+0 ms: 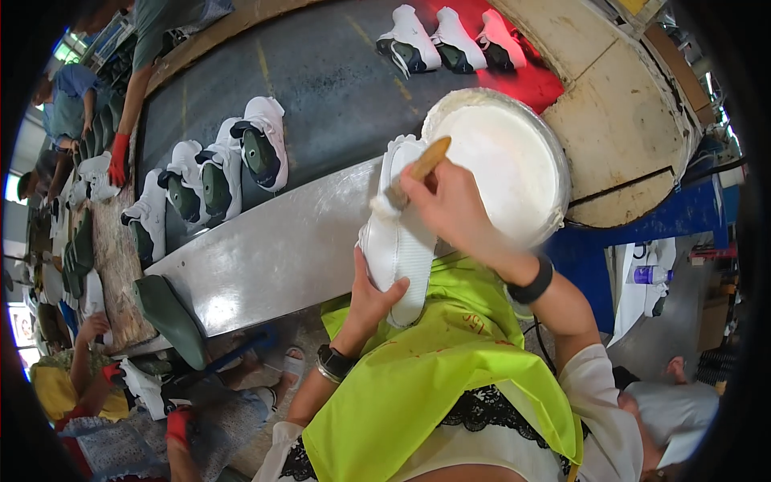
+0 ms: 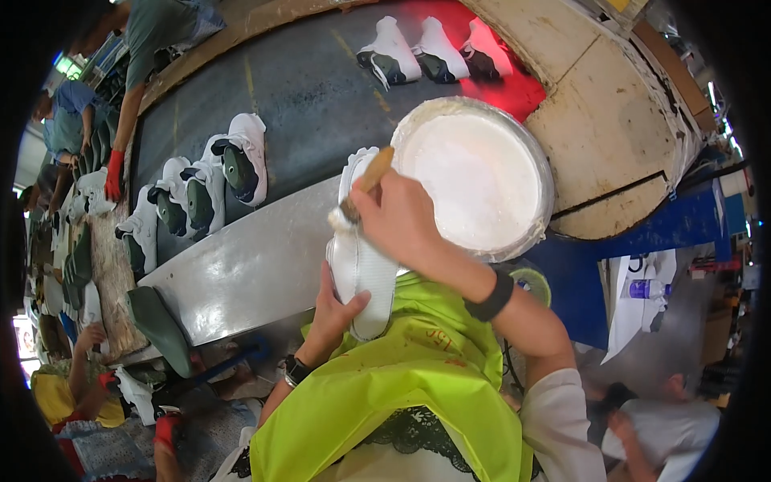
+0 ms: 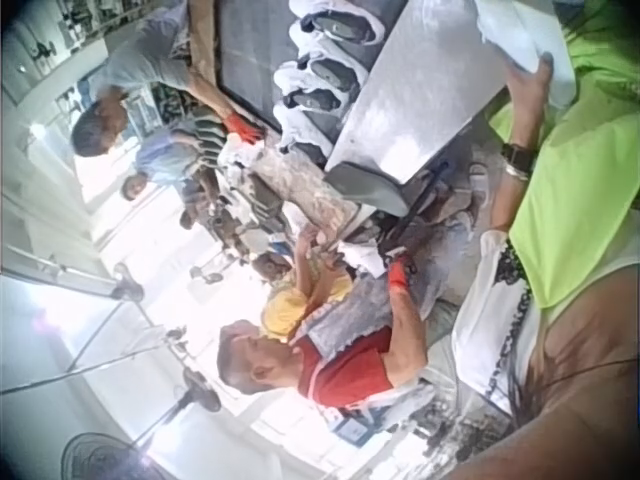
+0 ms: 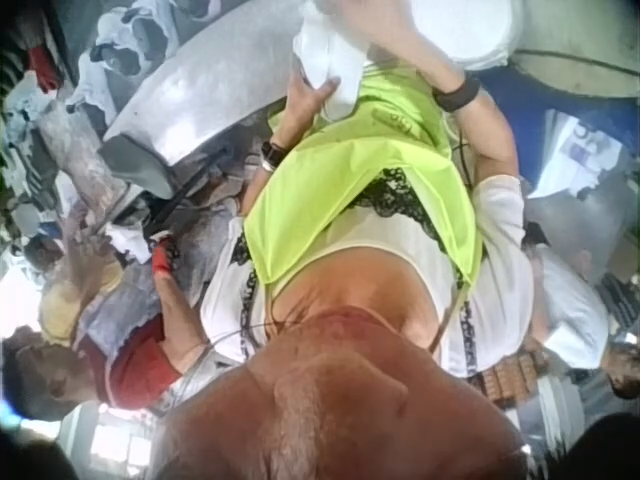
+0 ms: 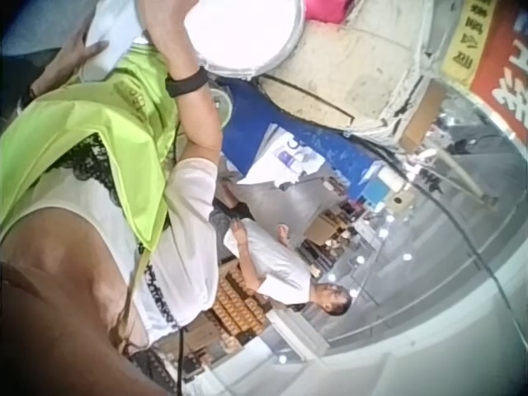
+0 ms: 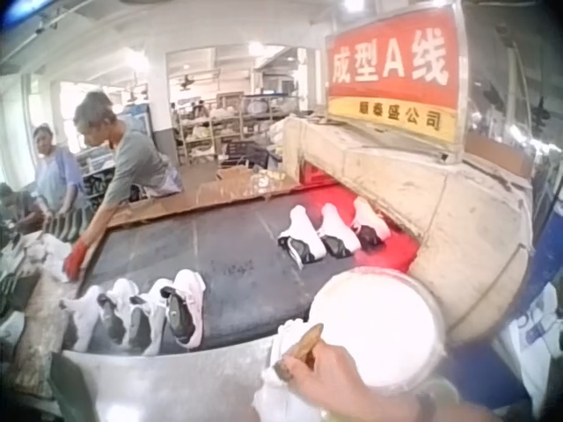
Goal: Apply adhesive or primer to the bottom of shoe soles using a brush on a manufacturing assembly line.
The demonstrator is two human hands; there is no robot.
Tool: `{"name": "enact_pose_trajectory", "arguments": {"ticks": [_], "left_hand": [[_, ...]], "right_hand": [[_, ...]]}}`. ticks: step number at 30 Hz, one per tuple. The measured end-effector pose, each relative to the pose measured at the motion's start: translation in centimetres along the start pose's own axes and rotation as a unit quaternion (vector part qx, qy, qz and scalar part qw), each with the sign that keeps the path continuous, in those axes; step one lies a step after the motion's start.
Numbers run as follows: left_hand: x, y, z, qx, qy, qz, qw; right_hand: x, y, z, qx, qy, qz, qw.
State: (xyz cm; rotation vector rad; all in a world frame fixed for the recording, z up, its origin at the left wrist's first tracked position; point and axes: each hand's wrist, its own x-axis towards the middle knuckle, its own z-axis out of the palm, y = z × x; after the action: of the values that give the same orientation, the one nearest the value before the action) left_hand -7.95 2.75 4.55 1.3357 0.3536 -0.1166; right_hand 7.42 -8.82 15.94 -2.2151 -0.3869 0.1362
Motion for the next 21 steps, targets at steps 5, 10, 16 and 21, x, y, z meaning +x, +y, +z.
{"name": "enact_pose_trajectory", "arguments": {"ticks": [5, 10, 16, 21], "left_hand": [[-0.3, 0.8, -0.2, -0.007, -0.019, 0.01, 1.0], [-0.7, 0.6, -0.8, -0.026, -0.015, 0.005, 1.0], [-1.0, 1.4, -1.0, -0.019, -0.016, 0.001, 1.0], [-1.4, 0.6, -1.5, 0.01, -0.017, 0.01, 1.0]], "right_hand": [[5.6, 3.6, 0.6, 0.119, 0.074, -0.048, 0.989], [3.7, 5.0, -0.3, 0.061, 0.135, -0.037, 0.988], [-3.1, 2.4, -1.8, -0.032, -0.042, -0.065, 0.996], [3.4, 1.6, -0.2, 0.066, 0.047, -0.082, 0.993]]}}
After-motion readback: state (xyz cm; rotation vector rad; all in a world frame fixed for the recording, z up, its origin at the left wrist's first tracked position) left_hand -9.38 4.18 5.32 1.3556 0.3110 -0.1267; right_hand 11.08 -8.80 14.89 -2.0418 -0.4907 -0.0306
